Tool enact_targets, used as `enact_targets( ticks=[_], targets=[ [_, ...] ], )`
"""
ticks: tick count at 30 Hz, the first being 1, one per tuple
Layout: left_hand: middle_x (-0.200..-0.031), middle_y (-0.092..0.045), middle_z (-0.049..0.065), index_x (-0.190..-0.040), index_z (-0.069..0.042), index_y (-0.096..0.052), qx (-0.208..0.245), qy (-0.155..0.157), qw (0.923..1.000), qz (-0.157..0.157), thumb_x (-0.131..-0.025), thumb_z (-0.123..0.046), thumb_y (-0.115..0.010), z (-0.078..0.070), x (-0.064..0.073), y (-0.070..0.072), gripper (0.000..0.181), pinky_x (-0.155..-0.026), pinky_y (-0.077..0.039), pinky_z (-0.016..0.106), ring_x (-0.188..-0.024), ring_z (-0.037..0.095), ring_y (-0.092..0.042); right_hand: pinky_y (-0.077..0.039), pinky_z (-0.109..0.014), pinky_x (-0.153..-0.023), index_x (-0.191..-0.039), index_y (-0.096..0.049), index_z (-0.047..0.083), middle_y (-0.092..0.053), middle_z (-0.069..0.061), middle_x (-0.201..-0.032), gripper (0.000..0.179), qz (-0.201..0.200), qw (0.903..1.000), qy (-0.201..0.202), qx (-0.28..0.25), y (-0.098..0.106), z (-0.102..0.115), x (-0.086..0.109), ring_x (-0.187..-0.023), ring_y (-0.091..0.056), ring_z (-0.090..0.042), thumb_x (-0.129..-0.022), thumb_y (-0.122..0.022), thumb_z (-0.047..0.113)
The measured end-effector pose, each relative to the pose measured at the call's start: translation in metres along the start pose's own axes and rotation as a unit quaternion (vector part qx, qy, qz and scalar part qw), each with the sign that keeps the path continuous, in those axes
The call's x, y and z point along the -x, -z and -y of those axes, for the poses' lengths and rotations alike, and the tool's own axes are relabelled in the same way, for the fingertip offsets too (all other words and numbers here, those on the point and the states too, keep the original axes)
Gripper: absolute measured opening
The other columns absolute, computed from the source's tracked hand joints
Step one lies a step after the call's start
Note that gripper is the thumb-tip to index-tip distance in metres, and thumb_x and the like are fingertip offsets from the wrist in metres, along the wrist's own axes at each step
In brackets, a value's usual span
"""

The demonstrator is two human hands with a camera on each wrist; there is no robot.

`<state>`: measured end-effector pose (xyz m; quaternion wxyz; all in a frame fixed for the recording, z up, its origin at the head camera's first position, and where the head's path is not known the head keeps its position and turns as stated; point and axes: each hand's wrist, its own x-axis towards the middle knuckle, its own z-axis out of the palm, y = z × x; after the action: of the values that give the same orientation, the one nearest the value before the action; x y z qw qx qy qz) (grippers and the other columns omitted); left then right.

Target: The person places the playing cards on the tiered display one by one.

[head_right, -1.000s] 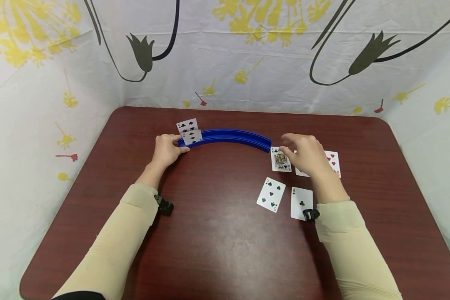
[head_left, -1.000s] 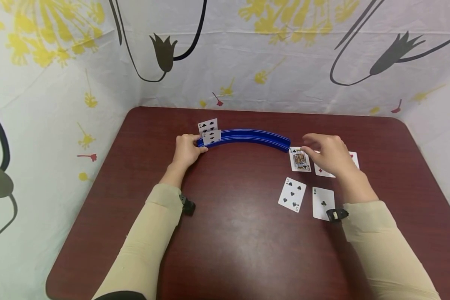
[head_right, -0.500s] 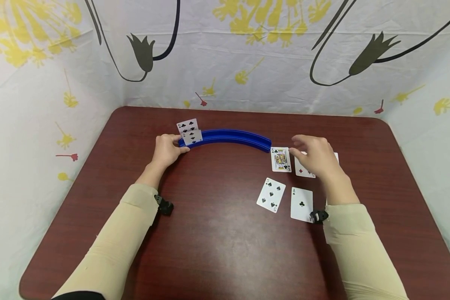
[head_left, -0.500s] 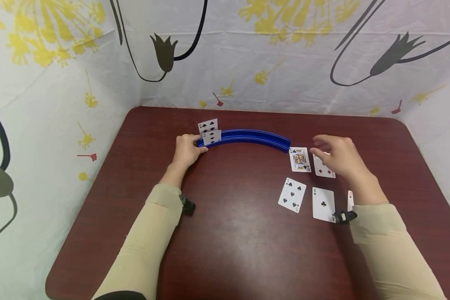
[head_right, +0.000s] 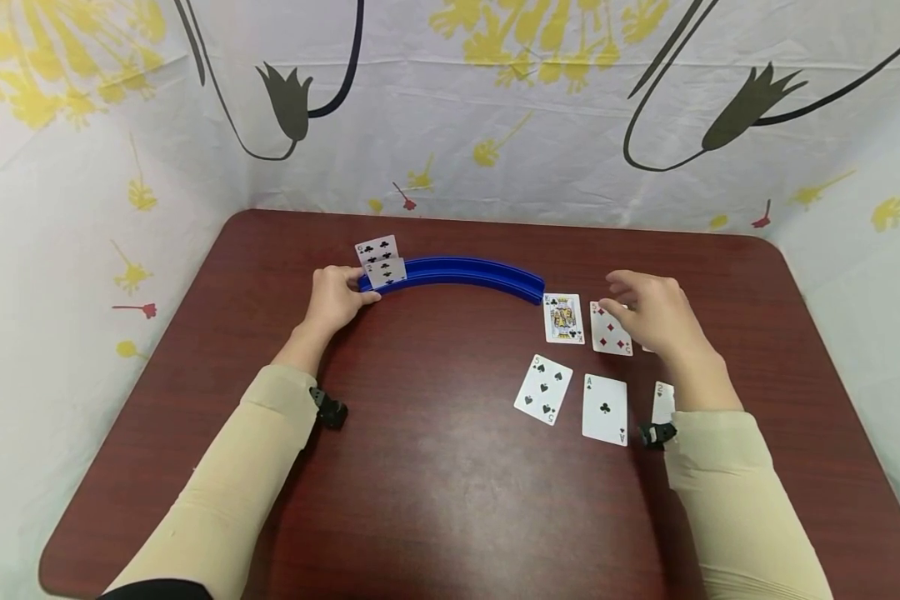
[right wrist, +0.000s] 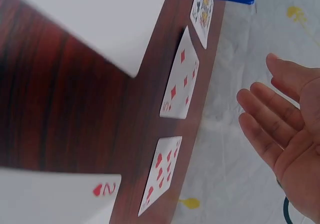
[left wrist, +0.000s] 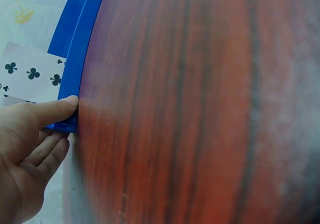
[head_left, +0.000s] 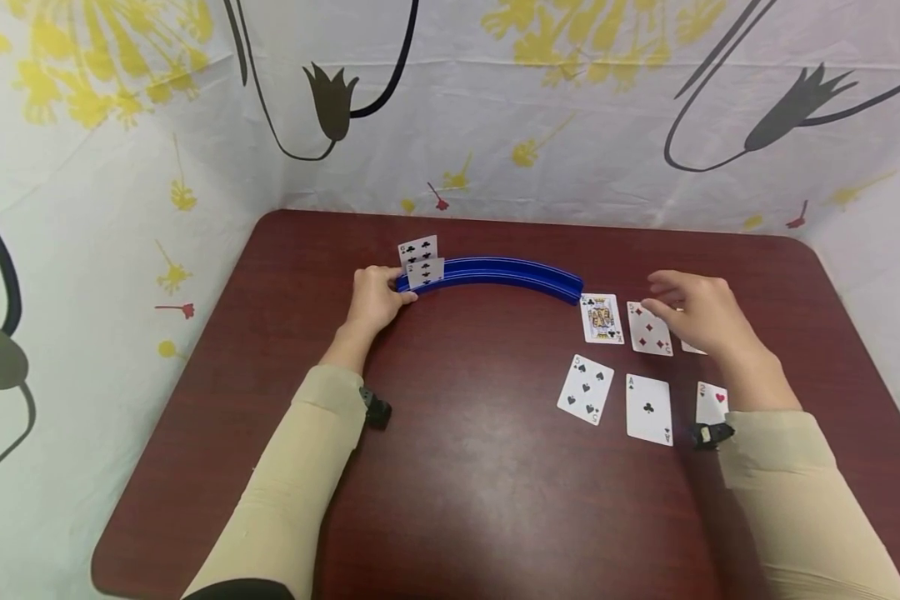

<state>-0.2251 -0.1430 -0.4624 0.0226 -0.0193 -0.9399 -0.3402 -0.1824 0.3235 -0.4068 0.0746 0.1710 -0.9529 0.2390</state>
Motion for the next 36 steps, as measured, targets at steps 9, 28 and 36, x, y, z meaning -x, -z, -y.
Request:
enact_targets(
  ticks=[9, 28, 36],
  targets=[
    [-0.132, -0.064, 0.022, -0.133, -0.001, -0.067, 0.003, 0.003, 1.0, 0.0, -0.087, -0.019, -0.083, -0.004, 0.0, 0.001, 0.051, -0.096, -0.054, 0.041, -0.111, 0.031, -0.066, -0.051, -0.034, -0.068, -0.123, -0.065, -0.008, -0.072, -0.027, -0.103, 0.04, 0.012, 0.9995, -0.028, 0.013, 0.009, -0.017, 0.006, -0.089, -0.072, -0.042, -0.089, -0.077, 0.01],
    [-0.127, -0.067, 0.02, -0.131, -0.001, -0.068, 0.004, 0.009, 1.0, -0.002, -0.087, -0.018, -0.083, -0.002, 0.004, -0.001, 0.05, -0.092, -0.056, 0.041, -0.108, 0.03, -0.066, -0.052, -0.035, -0.069, -0.128, -0.061, -0.01, -0.068, -0.033, -0.111, 0.051, 0.047, 0.9969, -0.061, 0.018, 0.019, -0.06, 0.018, -0.097, -0.067, -0.049, -0.087, -0.08, 0.014],
    [-0.127, -0.067, 0.021, -0.129, -0.001, -0.069, -0.008, -0.009, 0.9999, -0.011, -0.085, -0.018, -0.084, -0.002, 0.003, -0.002, 0.049, -0.093, -0.056, 0.042, -0.107, 0.03, -0.068, -0.048, -0.066, -0.084, -0.132, -0.055, -0.011, -0.06, -0.039, -0.12, 0.059, 0.072, 0.9935, -0.085, 0.02, 0.023, -0.069, 0.02, -0.105, -0.061, -0.056, -0.085, -0.082, 0.013]
  ],
)
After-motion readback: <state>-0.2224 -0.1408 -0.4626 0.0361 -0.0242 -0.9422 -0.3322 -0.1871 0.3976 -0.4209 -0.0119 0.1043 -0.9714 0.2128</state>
